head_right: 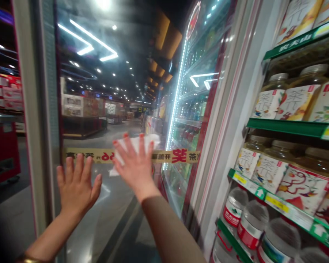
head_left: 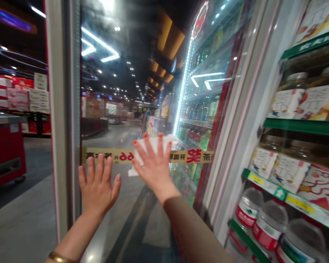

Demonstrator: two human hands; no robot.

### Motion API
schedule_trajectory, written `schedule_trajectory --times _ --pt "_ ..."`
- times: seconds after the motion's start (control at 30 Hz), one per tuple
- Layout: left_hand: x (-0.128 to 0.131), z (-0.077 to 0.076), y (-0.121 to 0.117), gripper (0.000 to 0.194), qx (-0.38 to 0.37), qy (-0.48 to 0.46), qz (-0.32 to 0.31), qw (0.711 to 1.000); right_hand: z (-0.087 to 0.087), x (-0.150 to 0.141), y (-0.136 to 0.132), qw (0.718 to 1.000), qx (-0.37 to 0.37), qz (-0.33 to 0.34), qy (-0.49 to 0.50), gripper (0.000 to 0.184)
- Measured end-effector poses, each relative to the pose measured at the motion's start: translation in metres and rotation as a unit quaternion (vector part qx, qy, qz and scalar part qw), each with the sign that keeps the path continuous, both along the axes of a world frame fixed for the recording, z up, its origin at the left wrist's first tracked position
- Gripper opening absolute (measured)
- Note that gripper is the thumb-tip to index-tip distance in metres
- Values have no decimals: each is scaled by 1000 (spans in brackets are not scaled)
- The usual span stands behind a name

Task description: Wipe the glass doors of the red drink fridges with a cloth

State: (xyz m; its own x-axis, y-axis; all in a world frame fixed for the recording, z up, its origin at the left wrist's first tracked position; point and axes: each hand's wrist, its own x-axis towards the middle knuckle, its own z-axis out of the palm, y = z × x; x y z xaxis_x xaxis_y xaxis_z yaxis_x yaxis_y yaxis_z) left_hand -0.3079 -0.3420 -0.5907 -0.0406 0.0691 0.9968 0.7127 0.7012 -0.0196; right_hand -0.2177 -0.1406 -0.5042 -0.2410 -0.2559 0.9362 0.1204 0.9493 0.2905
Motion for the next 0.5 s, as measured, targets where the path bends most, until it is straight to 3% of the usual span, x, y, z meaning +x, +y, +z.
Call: schedule_trajectory --times 0.03,0.1,0.17,0.23,0.3,0.33,0.4,0.5 --pt "-1 0 -1 91 1 -3 -5 1000 -17 0 -2 999 39 7 -35 72" --pt "-3 -1 -1 91 10 -10 -16 1000 -47 10 19 998 37 -14 -53 72" --pt "-5 -2 0 92 18 -19 -25 999 -61 29 56 995 -68 -71 -15 73" --pt "-5 -2 1 93 22 -28 -34 999 -61 45 87 970 -204 -122 46 74" --pt "-5 -2 1 92 25 -41 -39 998 -59 46 92 946 -283 -139 82 75" --pt "-5 -2 1 91 26 -46 -42 998 -62 42 84 945 -287 -135 83 75" --pt "-6 -3 -1 90 25 -53 -44 997 -83 30 60 967 -225 -110 48 75" --pt "-7 -3 -5 92 11 -62 -40 997 -135 25 37 995 -81 -54 -16 70"
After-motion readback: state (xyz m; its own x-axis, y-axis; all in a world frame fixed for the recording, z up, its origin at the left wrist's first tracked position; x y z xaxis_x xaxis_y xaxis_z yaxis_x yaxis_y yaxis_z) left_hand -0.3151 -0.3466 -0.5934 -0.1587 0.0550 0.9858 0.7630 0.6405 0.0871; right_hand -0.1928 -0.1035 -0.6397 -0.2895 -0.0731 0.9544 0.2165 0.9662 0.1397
